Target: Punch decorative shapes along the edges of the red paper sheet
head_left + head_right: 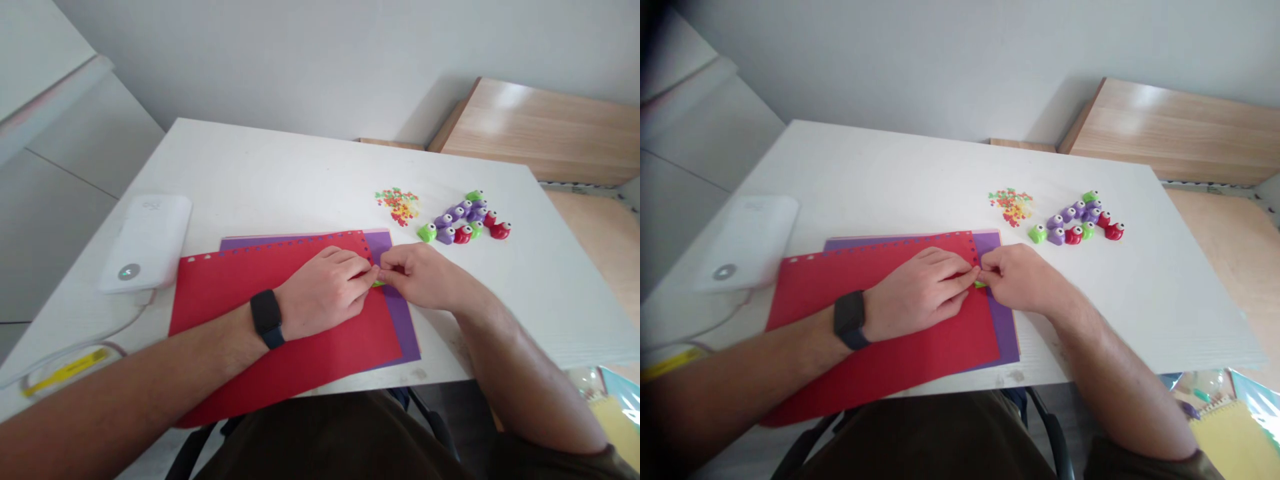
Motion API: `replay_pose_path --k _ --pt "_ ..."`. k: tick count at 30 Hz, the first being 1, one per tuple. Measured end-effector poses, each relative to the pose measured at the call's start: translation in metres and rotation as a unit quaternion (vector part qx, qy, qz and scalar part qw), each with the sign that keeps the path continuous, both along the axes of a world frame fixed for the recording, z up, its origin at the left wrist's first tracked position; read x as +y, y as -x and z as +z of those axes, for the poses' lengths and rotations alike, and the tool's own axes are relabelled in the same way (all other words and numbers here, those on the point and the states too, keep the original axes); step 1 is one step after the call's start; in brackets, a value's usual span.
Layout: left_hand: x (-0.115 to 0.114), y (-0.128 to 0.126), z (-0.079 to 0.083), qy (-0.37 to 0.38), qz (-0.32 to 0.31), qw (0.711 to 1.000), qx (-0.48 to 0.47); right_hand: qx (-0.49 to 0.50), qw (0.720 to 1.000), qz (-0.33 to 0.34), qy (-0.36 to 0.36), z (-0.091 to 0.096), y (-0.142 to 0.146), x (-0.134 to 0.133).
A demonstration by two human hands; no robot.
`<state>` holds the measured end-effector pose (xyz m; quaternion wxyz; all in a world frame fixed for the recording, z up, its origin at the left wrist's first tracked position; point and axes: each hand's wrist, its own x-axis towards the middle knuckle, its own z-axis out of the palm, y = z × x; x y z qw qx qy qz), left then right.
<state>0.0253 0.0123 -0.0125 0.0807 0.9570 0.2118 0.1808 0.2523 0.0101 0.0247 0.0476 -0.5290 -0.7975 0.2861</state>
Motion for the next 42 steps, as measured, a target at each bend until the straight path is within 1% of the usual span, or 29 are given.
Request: replay_pose_path --k 7,11,15,17,19,23,28,38,42 --pt "-0.001 0.005 -0.005 0.034 0.000 0.999 -0.036 0.047 0.998 0.003 0.033 0.000 -0.007 0.002" --pt "0.002 0.009 -0.008 0.039 0.003 0.998 -0.043 0.033 0.999 0.004 0.008 0.004 -0.009 0.000" --pt "0.006 0.013 -0.008 0.041 0.026 0.998 -0.036 0.044 0.999 -0.003 -0.021 0.009 -0.012 -0.001" --pt "0.007 0.015 -0.008 0.041 0.038 0.998 -0.030 0.054 0.998 -0.007 -0.023 0.010 -0.013 -0.002" --pt "0.008 0.015 -0.008 0.043 0.050 0.998 -0.023 0.061 0.998 0.004 -0.019 0.010 -0.014 -0.002" --pt "0.008 0.016 -0.007 0.049 0.067 0.996 -0.013 0.060 0.997 0.046 -0.020 0.008 -0.017 -0.003" --pt "0.010 0.018 -0.004 0.054 0.092 0.994 0.002 0.047 0.996 0.067 -0.022 0.008 -0.018 -0.003" --pt "0.017 0.024 0.002 0.044 0.175 0.983 0.031 0.037 0.996 0.081 -0.015 0.015 -0.017 -0.005" --pt "0.019 0.027 0.001 0.048 0.187 0.981 0.030 0.028 0.996 0.084 -0.015 0.016 -0.017 -0.006"
